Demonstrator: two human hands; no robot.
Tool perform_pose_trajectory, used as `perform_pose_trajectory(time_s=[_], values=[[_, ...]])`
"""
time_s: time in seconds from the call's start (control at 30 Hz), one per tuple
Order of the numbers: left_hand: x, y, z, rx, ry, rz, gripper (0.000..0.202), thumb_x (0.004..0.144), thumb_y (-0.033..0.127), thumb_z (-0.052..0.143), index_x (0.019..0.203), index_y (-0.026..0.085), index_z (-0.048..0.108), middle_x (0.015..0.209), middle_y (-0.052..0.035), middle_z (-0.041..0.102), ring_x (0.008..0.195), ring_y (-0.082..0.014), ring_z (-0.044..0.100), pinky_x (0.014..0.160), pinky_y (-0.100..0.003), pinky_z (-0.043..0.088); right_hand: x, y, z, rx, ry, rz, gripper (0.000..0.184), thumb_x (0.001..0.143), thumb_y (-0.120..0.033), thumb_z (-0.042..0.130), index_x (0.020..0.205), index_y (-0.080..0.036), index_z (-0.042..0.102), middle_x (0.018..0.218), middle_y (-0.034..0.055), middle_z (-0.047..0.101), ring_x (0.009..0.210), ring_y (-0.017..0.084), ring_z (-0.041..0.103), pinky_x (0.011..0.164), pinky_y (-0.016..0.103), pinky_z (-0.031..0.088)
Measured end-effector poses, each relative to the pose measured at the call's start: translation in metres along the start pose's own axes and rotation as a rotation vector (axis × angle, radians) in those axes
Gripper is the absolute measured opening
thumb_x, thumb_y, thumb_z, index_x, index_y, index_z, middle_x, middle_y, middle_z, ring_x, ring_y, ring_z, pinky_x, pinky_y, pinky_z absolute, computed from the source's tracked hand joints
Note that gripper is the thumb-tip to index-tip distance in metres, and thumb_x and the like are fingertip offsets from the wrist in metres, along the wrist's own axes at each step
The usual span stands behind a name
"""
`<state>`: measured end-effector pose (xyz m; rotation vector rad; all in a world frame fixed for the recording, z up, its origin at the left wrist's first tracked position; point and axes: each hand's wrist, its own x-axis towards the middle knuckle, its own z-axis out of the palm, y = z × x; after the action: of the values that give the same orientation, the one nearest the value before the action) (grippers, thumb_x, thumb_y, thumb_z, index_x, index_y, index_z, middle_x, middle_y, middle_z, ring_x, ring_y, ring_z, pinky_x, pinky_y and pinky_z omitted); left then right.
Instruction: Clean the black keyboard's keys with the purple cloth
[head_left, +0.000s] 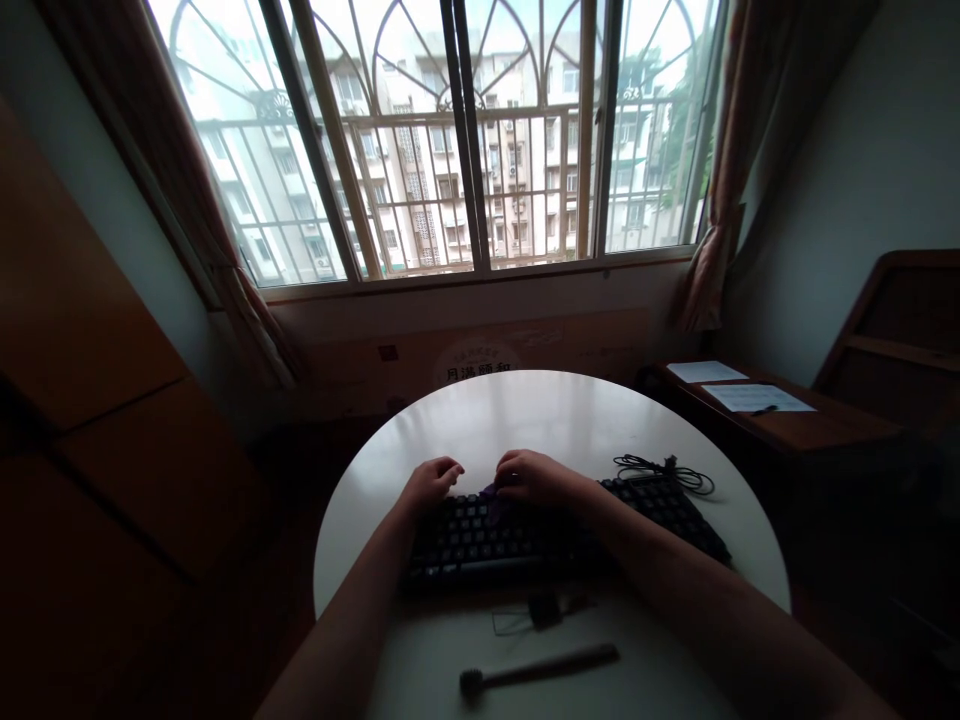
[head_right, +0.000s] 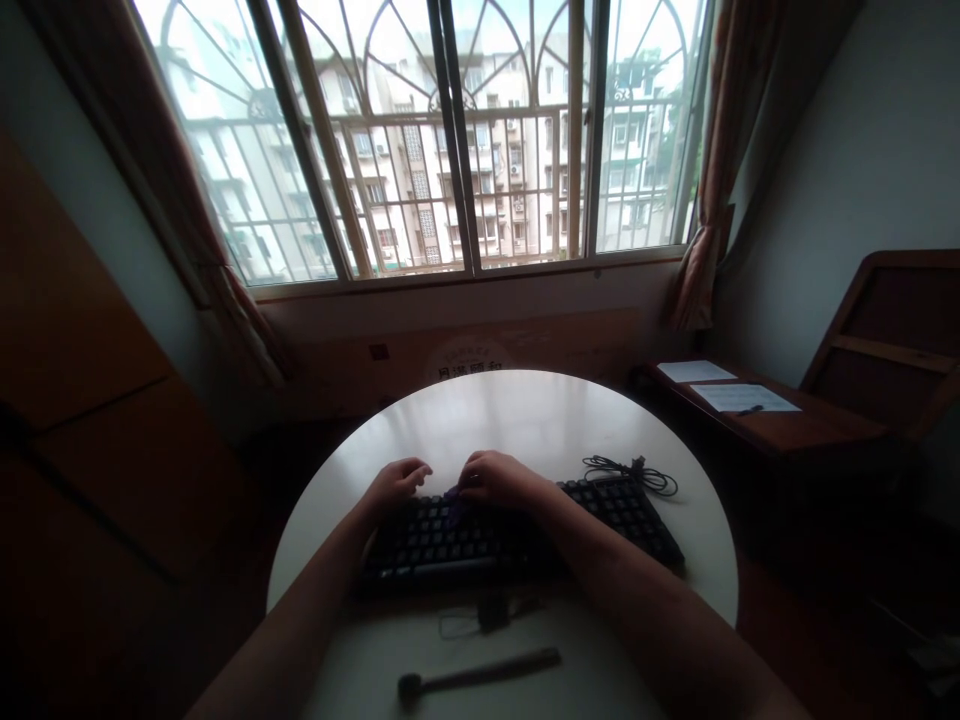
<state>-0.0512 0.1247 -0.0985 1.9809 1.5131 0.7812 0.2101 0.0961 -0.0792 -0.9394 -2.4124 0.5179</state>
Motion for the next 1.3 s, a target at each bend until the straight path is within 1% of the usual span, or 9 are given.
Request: perform_pose_trajectory(time_s=[0.1, 0.2, 0.37, 0.5, 0.6, 0.83, 1.03, 1.17, 1.3], values=[[0.001, -0.002, 0.0, 0.007, -0.002, 0.005, 0.039, 0.078, 0.049, 0.053, 0.089, 0.017, 0.074, 0.078, -0.0066, 0.071, 0.07, -0.0222, 0.066, 0.064, -0.031, 0.05, 0.002, 0.003, 0.006, -0.006, -0.065, -0.006, 0.016, 0.089, -0.031, 0.07, 0.099, -0.025, 0.08, 0.114, 0.0064, 0.071, 0.102, 0.023, 0.067, 0.09, 0.03, 0.05], [0.002, -0.003, 0.001, 0.008, -0.003, 0.006, 0.04, 0.078, 0.049, 0.053, 0.09, 0.017, 0.074, 0.078, -0.0064, 0.071, 0.07, -0.0223, 0.066, 0.065, -0.031, 0.05, 0.004, 0.008, 0.01, -0.01, -0.086, 0.013, 0.017, 0.089, -0.034, 0.07, 0.097, -0.024, 0.081, 0.115, 0.0068, 0.072, 0.102, 0.024, 0.067, 0.089, 0.03, 0.05], [0.003, -0.005, 0.002, 0.004, -0.004, 0.004, 0.038, 0.078, 0.047, 0.054, 0.09, 0.016, 0.074, 0.078, -0.0062, 0.072, 0.07, -0.0218, 0.066, 0.065, -0.031, 0.05, 0.008, 0.007, 0.012, -0.009, -0.049, 0.032, 0.011, 0.085, -0.026, 0.075, 0.092, -0.022, 0.081, 0.106, 0.0044, 0.074, 0.092, 0.019, 0.068, 0.083, 0.025, 0.049], [0.004, -0.007, 0.002, -0.003, -0.004, -0.002, 0.039, 0.078, 0.047, 0.054, 0.091, 0.016, 0.074, 0.078, -0.006, 0.071, 0.068, -0.0213, 0.065, 0.064, -0.03, 0.05, 0.009, 0.001, 0.012, -0.038, -0.026, 0.057, 0.008, 0.082, -0.023, 0.077, 0.088, -0.02, 0.081, 0.097, 0.0033, 0.074, 0.084, 0.017, 0.068, 0.078, 0.023, 0.048], [0.005, -0.007, 0.003, -0.007, -0.004, -0.006, 0.04, 0.078, 0.048, 0.053, 0.091, 0.016, 0.073, 0.078, -0.006, 0.071, 0.067, -0.0209, 0.065, 0.063, -0.03, 0.049, 0.008, -0.002, 0.009, -0.067, -0.042, 0.073, 0.01, 0.083, -0.026, 0.076, 0.089, -0.021, 0.081, 0.097, 0.0033, 0.075, 0.087, 0.018, 0.068, 0.078, 0.024, 0.047], [0.001, -0.003, 0.001, -0.005, -0.002, -0.006, 0.042, 0.077, 0.05, 0.053, 0.09, 0.015, 0.074, 0.079, -0.0072, 0.071, 0.068, -0.022, 0.065, 0.064, -0.031, 0.05, 0.006, -0.006, 0.004, -0.136, -0.135, 0.131, 0.016, 0.086, -0.032, 0.072, 0.097, -0.023, 0.081, 0.1, 0.0039, 0.077, 0.088, 0.019, 0.068, 0.076, 0.024, 0.046], [0.0, 0.0, 0.0, 0.007, -0.007, -0.004, 0.042, 0.077, 0.049, 0.052, 0.09, 0.016, 0.074, 0.078, -0.0069, 0.071, 0.069, -0.0219, 0.065, 0.064, -0.031, 0.05, 0.006, -0.013, -0.001, -0.203, -0.138, 0.166, 0.018, 0.086, -0.035, 0.072, 0.097, -0.024, 0.081, 0.104, 0.004, 0.077, 0.093, 0.021, 0.068, 0.078, 0.025, 0.044], [0.001, -0.001, 0.0, 0.012, -0.007, -0.01, 0.042, 0.078, 0.049, 0.052, 0.091, 0.016, 0.074, 0.079, -0.0068, 0.071, 0.07, -0.0217, 0.066, 0.065, -0.031, 0.05, 0.001, -0.011, -0.01, -0.224, -0.162, 0.201, 0.02, 0.084, -0.035, 0.071, 0.098, -0.024, 0.081, 0.097, 0.005, 0.078, 0.085, 0.021, 0.068, 0.071, 0.025, 0.043], [0.0, -0.001, 0.0, 0.015, -0.011, -0.015, 0.04, 0.078, 0.048, 0.053, 0.091, 0.016, 0.074, 0.079, -0.007, 0.071, 0.071, -0.0222, 0.066, 0.065, -0.031, 0.05, -0.003, -0.008, -0.017, -0.196, -0.223, 0.221, 0.022, 0.084, -0.036, 0.07, 0.099, -0.024, 0.081, 0.088, 0.0031, 0.078, 0.072, 0.017, 0.066, 0.062, 0.022, 0.041]])
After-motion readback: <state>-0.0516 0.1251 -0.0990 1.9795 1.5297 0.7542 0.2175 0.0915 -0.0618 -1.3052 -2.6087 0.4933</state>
